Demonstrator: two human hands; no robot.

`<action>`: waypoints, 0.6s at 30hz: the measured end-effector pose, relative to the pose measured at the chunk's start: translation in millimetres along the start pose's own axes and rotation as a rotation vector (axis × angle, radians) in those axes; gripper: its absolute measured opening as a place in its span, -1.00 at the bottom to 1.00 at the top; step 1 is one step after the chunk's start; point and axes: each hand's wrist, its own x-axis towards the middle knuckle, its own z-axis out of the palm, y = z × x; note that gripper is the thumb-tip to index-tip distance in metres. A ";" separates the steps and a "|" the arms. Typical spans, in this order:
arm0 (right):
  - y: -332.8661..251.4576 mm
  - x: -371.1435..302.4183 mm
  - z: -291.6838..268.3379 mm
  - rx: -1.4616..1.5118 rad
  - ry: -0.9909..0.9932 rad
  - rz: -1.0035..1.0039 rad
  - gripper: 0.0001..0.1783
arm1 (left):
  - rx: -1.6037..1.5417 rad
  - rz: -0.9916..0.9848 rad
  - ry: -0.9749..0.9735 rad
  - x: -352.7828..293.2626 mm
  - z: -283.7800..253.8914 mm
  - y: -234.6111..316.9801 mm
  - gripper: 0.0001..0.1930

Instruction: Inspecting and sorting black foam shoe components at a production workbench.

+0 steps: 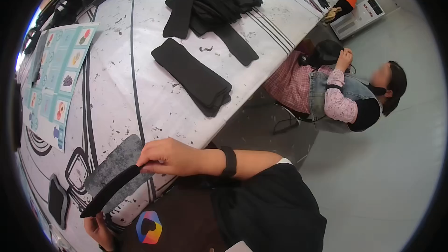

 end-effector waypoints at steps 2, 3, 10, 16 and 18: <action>2.5 8.0 11.9 -0.088 0.002 0.042 -0.87 | 0.033 0.067 0.097 3.5 -1.3 8.2 -0.71; -1.0 -1.5 1.5 -0.077 -0.049 0.055 -0.87 | 0.014 0.026 0.127 -12.9 22.0 17.6 -0.71; 0.5 8.9 8.2 -0.359 -0.043 -0.099 -0.80 | 0.238 0.116 0.274 -2.8 37.4 47.7 -0.84; -15.7 9.1 8.5 -0.436 -0.057 0.036 -0.86 | 0.272 0.176 0.254 1.3 30.6 65.8 -0.85; -14.2 9.7 9.3 -0.472 -0.039 0.073 -0.89 | 0.282 0.161 0.270 -2.5 31.5 63.4 -0.85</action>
